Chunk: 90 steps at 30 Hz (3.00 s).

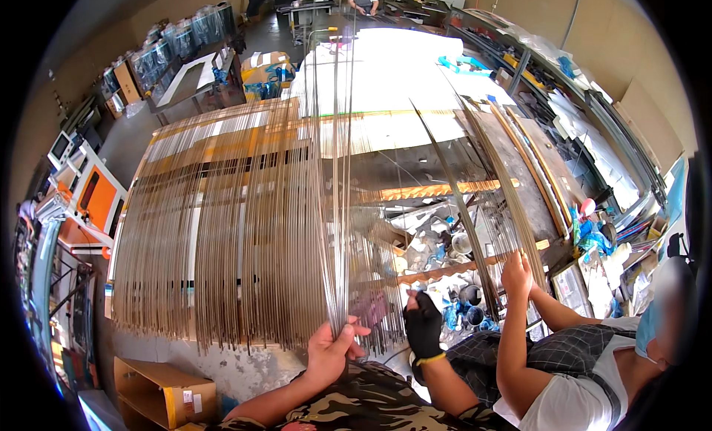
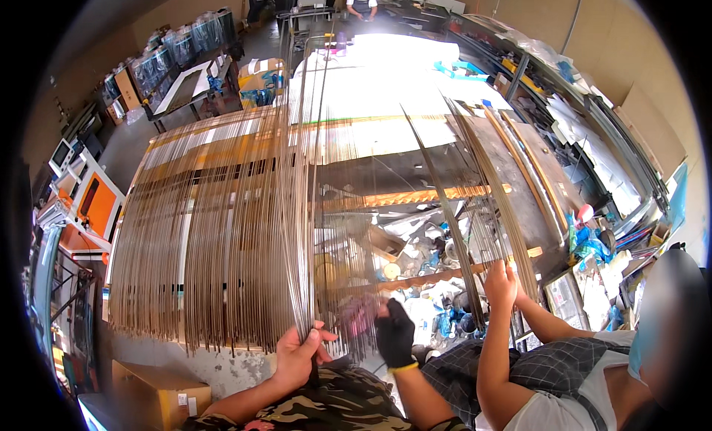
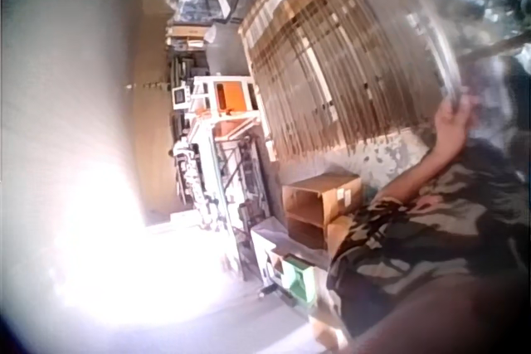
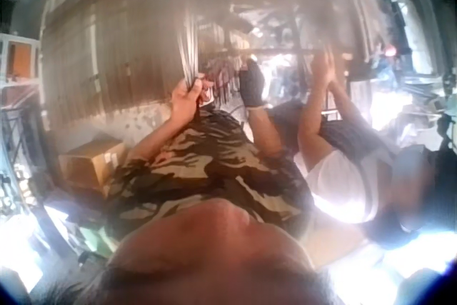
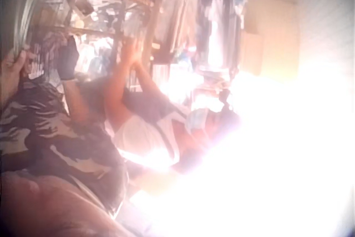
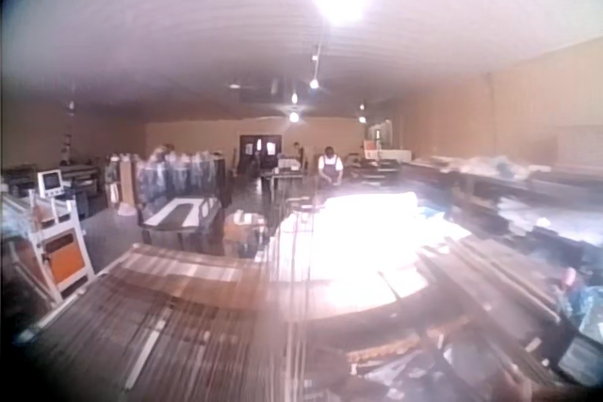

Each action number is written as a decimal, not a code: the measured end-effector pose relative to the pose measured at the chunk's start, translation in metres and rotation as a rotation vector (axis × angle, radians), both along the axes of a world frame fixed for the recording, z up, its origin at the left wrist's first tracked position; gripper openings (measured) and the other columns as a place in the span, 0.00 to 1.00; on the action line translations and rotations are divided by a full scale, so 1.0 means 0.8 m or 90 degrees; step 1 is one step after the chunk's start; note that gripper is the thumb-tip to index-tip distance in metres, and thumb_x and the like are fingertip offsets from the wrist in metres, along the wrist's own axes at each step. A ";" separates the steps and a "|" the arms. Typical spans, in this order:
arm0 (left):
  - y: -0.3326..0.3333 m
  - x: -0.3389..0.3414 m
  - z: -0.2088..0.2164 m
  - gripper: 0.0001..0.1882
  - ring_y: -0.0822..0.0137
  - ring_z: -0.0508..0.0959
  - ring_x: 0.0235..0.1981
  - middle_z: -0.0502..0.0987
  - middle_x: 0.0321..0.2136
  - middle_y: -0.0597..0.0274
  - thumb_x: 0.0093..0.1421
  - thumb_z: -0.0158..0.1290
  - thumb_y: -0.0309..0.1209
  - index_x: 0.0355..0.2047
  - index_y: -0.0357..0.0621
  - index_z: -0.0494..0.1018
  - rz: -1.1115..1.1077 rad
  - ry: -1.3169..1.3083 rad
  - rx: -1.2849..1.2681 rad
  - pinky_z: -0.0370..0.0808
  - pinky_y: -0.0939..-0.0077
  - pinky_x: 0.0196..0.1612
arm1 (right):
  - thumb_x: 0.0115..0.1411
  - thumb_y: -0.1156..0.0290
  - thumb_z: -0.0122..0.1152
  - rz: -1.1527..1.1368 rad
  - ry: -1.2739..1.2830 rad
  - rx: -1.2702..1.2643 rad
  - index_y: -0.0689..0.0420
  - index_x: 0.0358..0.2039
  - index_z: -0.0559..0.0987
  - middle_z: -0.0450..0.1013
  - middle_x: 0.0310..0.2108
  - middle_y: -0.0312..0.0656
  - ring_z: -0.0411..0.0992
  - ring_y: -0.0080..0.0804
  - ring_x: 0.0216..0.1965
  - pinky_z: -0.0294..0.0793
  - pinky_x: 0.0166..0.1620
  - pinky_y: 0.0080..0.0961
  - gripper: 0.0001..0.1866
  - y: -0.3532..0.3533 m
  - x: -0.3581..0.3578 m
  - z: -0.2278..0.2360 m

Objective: The person holds and arranges a bundle of thin wooden sticks vertically on a workbench. They use both hands to separate, align, and adjust the sticks while another person works in the background.

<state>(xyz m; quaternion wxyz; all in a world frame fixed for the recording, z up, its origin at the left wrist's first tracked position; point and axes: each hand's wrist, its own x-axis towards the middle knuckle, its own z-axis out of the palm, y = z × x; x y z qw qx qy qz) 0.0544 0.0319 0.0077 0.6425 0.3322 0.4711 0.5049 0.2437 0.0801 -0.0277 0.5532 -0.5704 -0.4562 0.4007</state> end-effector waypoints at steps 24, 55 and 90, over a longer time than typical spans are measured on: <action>0.003 -0.009 -0.005 0.14 0.69 0.77 0.23 0.78 0.37 0.50 0.67 0.46 0.34 0.48 0.38 0.66 0.025 -0.033 -0.012 0.70 0.77 0.24 | 0.61 0.61 0.50 -0.003 -0.405 -0.089 0.53 0.31 0.75 0.74 0.27 0.51 0.73 0.54 0.33 0.71 0.33 0.40 0.10 0.002 0.040 -0.114; 0.021 0.008 -0.011 0.14 0.62 0.79 0.39 0.78 0.39 0.50 0.66 0.50 0.33 0.47 0.37 0.67 0.039 -0.058 -0.019 0.77 0.68 0.43 | 0.58 0.64 0.63 0.374 -0.139 -0.065 0.60 0.41 0.79 0.78 0.32 0.46 0.77 0.35 0.34 0.74 0.39 0.27 0.14 -0.049 -0.030 0.021; 0.020 0.037 -0.016 0.13 0.66 0.80 0.29 0.78 0.41 0.48 0.67 0.46 0.29 0.49 0.36 0.65 -0.023 -0.022 0.017 0.77 0.73 0.30 | 0.66 0.68 0.48 -0.017 -0.163 0.077 0.61 0.45 0.74 0.67 0.25 0.33 0.63 0.19 0.25 0.63 0.28 0.18 0.13 -0.024 0.003 -0.035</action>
